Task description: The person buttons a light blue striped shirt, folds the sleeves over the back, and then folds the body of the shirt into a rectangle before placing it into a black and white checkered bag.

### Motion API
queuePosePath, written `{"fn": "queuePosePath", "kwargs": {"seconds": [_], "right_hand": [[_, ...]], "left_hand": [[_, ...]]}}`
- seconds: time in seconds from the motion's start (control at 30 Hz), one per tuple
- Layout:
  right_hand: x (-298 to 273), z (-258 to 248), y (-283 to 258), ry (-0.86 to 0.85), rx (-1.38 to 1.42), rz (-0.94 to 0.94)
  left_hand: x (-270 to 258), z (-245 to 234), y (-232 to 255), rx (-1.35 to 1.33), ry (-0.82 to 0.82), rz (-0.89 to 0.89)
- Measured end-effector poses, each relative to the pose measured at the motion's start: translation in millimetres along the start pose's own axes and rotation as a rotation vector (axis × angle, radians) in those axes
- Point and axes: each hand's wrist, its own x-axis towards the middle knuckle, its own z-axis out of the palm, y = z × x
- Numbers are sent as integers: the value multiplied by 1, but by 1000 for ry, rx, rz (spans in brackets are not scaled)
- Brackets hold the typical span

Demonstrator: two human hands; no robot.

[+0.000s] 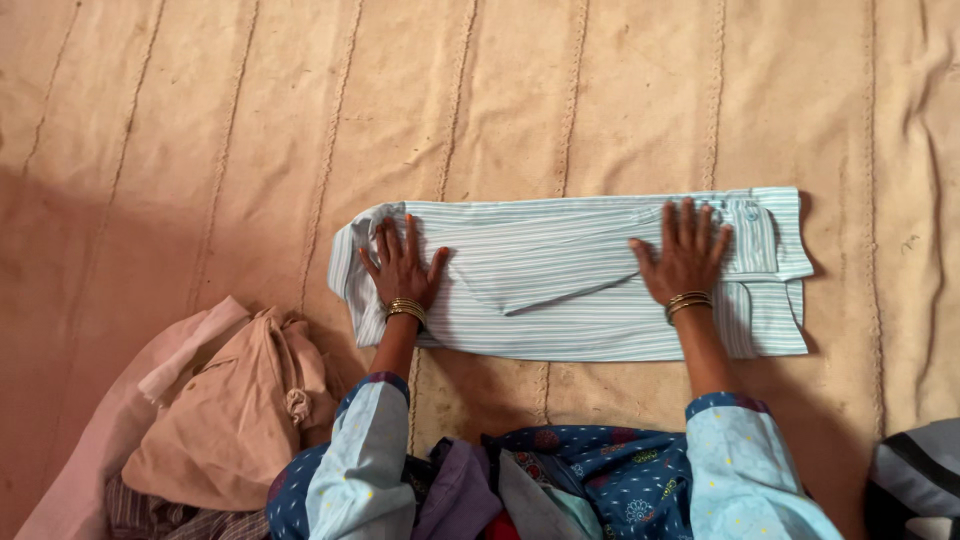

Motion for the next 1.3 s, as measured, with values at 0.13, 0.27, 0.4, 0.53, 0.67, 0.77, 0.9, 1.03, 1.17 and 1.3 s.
{"fn": "queuePosePath", "kwargs": {"seconds": [0.13, 0.27, 0.4, 0.53, 0.67, 0.77, 0.9, 1.03, 1.17, 1.3], "right_hand": [[-5, 1, 27, 70, 102, 69], [-7, 8, 35, 103, 136, 86], [-9, 6, 29, 124, 154, 66], [-10, 0, -8, 191, 171, -1], [-21, 3, -81, 138, 221, -241], [-39, 7, -118, 105, 223, -368], [-35, 8, -101, 75, 144, -302], [-24, 7, -55, 115, 69, -151], [-20, 1, -8, 103, 67, -5], [-19, -6, 26, 113, 19, 101]], "left_hand": [[3, -11, -18, -10, 4, -70], [6, -15, -26, -82, -71, -119], [1, 2, -17, 89, 21, -177], [-1, 18, 27, 56, 172, -25], [-30, 28, 95, -119, 132, 214], [-48, 27, 127, -148, -60, 263], [-43, 19, 114, -117, -61, 259], [-37, 11, 101, -60, -84, 222], [-34, 6, 83, -30, -60, 212], [-28, 2, 56, 15, -54, 161]]}}
